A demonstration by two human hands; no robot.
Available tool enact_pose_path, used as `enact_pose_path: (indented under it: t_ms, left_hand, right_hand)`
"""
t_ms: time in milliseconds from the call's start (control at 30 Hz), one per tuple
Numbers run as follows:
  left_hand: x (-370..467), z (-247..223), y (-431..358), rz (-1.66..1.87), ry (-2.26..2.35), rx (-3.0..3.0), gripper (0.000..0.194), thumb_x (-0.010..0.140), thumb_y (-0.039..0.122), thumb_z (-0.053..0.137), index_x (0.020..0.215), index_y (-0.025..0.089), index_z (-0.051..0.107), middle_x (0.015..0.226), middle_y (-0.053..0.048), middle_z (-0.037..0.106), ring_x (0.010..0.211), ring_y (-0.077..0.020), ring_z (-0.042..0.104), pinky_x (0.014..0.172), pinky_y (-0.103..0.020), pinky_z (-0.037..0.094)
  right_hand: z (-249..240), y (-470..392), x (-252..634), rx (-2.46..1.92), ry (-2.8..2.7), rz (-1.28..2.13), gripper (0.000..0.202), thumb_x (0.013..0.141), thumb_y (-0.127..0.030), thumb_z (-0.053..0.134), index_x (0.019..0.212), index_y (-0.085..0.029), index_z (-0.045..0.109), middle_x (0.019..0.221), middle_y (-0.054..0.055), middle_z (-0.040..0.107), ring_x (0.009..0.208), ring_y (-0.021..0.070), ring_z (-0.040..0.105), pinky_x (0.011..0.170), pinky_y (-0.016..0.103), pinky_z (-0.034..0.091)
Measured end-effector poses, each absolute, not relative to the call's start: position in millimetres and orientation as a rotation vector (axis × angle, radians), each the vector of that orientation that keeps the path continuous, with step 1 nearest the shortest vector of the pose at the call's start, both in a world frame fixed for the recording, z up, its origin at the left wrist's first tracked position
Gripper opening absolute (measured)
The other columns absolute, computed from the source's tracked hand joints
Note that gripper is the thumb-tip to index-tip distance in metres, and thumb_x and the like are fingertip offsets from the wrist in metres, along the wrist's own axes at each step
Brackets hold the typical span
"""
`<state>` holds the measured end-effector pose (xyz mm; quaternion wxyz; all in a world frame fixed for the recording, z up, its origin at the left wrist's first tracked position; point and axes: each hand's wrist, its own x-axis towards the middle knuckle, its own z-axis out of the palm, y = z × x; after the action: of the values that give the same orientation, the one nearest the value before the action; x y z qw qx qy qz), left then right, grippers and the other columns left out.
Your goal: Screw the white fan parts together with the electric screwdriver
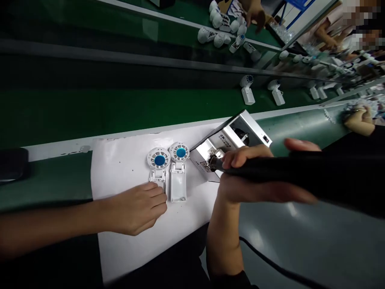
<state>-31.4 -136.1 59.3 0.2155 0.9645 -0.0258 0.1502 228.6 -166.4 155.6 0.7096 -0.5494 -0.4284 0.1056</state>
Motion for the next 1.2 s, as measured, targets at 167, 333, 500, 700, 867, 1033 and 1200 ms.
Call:
enact_pose_path:
  t_ms: [167,333,500,700,867,1033,1200]
  left_hand:
    - [-31.4,60.4,-135.6,0.422,-0.080,2.672,0.008,0.104,0.019,0.067,0.097,0.019,0.062,0.097,-0.005,0.066,0.088,-0.0232,0.058,0.084,-0.040,0.042]
    - [-29.5,56.7,-136.1,0.425,-0.085,2.685,0.006,0.105,0.023,0.067,0.101,0.018,0.066,0.100,-0.007,0.068,0.091,-0.0250,0.060,0.085,-0.040,0.044]
    - [-27.5,53.9,-136.3,0.514,-0.091,2.694,0.008,0.104,0.024,0.069,0.101,0.017,0.068,0.101,-0.009,0.070,0.096,-0.0271,0.062,0.091,-0.041,0.046]
    - [-27.1,52.9,-135.8,0.508,-0.092,2.701,0.008,0.104,0.026,0.068,0.100,0.019,0.067,0.103,-0.009,0.071,0.097,-0.0274,0.063,0.093,-0.042,0.048]
    - [-27.1,54.2,-136.0,0.521,-0.084,2.697,0.008,0.104,0.025,0.068,0.099,0.019,0.066,0.100,-0.008,0.070,0.094,-0.0261,0.063,0.091,-0.041,0.048]
    - [-28.0,52.7,-137.7,0.519,-0.071,2.715,0.009,0.104,0.027,0.068,0.101,0.018,0.067,0.101,-0.008,0.070,0.094,-0.0264,0.061,0.088,-0.042,0.047]
    - [-29.4,51.8,-137.3,0.507,-0.060,2.734,0.011,0.104,0.029,0.070,0.104,0.018,0.069,0.102,-0.009,0.070,0.095,-0.0275,0.061,0.090,-0.042,0.046]
  right_hand:
    - [153.6,-160.3,219.3,-1.065,-0.959,0.023,0.049,0.101,-0.079,0.055,0.119,-0.036,0.072,0.062,-0.006,0.047,0.043,0.0165,0.044,0.039,0.033,0.038]
    - [167.1,-169.7,190.7,-0.950,-0.988,0.609,0.055,0.086,-0.081,0.080,0.117,-0.036,0.078,0.057,-0.006,0.063,0.037,0.0181,0.045,0.037,0.036,0.046]
    - [150.6,-148.9,158.4,-0.825,-1.077,0.694,0.054,0.090,-0.085,0.072,0.120,-0.040,0.077,0.055,-0.008,0.063,0.032,0.0172,0.045,0.033,0.033,0.044]
    - [129.4,-132.2,153.4,-0.814,-1.141,0.633,0.056,0.094,-0.087,0.064,0.122,-0.039,0.069,0.057,-0.009,0.055,0.030,0.0148,0.041,0.030,0.030,0.040]
    - [123.7,-133.6,149.7,-0.946,-1.155,0.501,0.057,0.096,-0.092,0.053,0.110,-0.038,0.062,0.054,-0.009,0.046,0.029,0.0149,0.034,0.031,0.030,0.036]
    - [109.3,-129.2,140.7,-0.946,-1.052,0.578,0.064,0.089,-0.097,0.058,0.110,-0.037,0.055,0.052,-0.010,0.047,0.029,0.0161,0.033,0.030,0.032,0.032]
    - [96.1,-127.4,139.4,-0.890,-1.054,0.658,0.066,0.090,-0.099,0.049,0.110,-0.036,0.055,0.049,-0.011,0.046,0.027,0.0157,0.034,0.028,0.031,0.030]
